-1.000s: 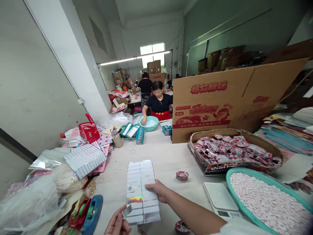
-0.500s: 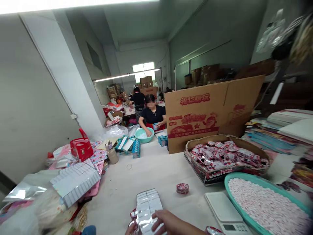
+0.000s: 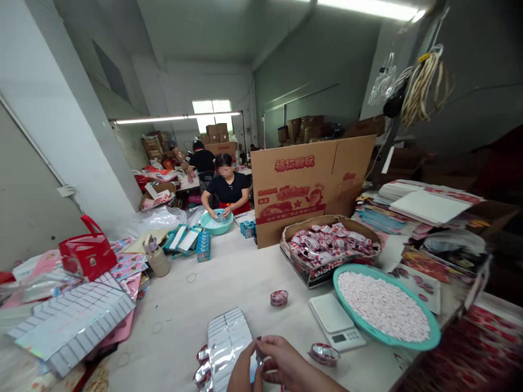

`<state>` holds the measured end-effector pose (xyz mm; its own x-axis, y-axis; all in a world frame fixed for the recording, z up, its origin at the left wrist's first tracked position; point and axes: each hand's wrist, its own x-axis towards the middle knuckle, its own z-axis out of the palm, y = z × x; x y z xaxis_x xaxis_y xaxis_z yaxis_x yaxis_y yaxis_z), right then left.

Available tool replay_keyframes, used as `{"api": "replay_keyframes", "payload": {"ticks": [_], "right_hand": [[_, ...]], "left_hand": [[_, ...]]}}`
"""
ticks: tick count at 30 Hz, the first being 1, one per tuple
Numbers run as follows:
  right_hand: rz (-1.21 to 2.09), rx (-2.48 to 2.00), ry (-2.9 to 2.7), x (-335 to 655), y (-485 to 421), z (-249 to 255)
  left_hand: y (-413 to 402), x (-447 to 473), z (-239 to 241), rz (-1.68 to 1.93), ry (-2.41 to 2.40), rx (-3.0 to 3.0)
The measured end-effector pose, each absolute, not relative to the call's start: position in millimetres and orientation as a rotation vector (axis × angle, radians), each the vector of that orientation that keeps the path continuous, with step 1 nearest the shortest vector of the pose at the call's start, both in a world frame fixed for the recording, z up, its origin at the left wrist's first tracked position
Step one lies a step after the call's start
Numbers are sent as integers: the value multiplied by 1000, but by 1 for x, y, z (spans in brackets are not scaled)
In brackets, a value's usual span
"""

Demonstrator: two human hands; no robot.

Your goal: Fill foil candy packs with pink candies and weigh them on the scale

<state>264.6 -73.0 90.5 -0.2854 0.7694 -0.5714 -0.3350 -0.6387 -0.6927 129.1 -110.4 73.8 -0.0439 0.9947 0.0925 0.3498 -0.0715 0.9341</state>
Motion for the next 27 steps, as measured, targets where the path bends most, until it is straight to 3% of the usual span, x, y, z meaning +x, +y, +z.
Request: {"api": "replay_keyframes", "payload": {"ticks": [12, 18, 27], "right_hand": [[1655, -1319, -211, 334, -82, 58], [1588, -1406, -159, 426, -62, 55], [1510, -1303, -227, 511, -23, 51]], "left_hand": [[-110, 154, 28, 613, 1209, 1875], [-100, 201, -8, 553, 1476, 1854], [22, 270, -31, 496, 1868, 1891]]}}
